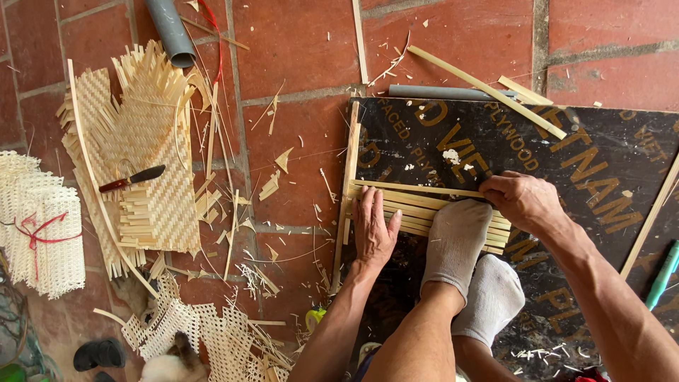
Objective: The person sits on the floor and weaves thin bamboo strips into a mat on a plywood board, holding the work with one foot while interlacing strips by hand and pulling strips from a bundle beside them. They use a teal pen-like tool to help pack and align the strips as the woven area grows.
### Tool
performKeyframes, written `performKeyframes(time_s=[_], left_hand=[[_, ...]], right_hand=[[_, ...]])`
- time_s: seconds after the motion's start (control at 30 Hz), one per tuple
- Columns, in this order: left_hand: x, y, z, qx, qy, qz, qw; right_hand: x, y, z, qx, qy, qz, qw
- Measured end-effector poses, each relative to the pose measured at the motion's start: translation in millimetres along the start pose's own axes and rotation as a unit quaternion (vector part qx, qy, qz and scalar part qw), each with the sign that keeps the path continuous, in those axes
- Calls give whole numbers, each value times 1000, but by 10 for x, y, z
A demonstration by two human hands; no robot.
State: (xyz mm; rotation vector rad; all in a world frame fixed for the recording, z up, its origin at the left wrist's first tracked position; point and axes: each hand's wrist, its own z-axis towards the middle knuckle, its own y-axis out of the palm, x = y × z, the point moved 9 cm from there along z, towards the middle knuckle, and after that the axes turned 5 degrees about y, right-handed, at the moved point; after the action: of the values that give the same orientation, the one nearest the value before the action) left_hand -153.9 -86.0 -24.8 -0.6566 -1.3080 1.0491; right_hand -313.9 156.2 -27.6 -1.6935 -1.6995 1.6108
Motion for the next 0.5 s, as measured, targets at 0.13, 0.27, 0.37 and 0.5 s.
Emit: performKeyframes(time_s=[0.13,0.27,0.37,0.5], left_hand=[[-38,4,-4,-15,-8,4,1000],[53,163,63,-59,-4,54,997],[76,277,96,-103,-7,101,990],[18,193,57,-81,-47,101,990]], right_hand=[[-81,34,33,-13,25,-36,999],[-202,-67,5,18,7,-25,999],[-226,-112,-96,47,9,-83,995],[-152,-260,-360,156,18,-35,987]])
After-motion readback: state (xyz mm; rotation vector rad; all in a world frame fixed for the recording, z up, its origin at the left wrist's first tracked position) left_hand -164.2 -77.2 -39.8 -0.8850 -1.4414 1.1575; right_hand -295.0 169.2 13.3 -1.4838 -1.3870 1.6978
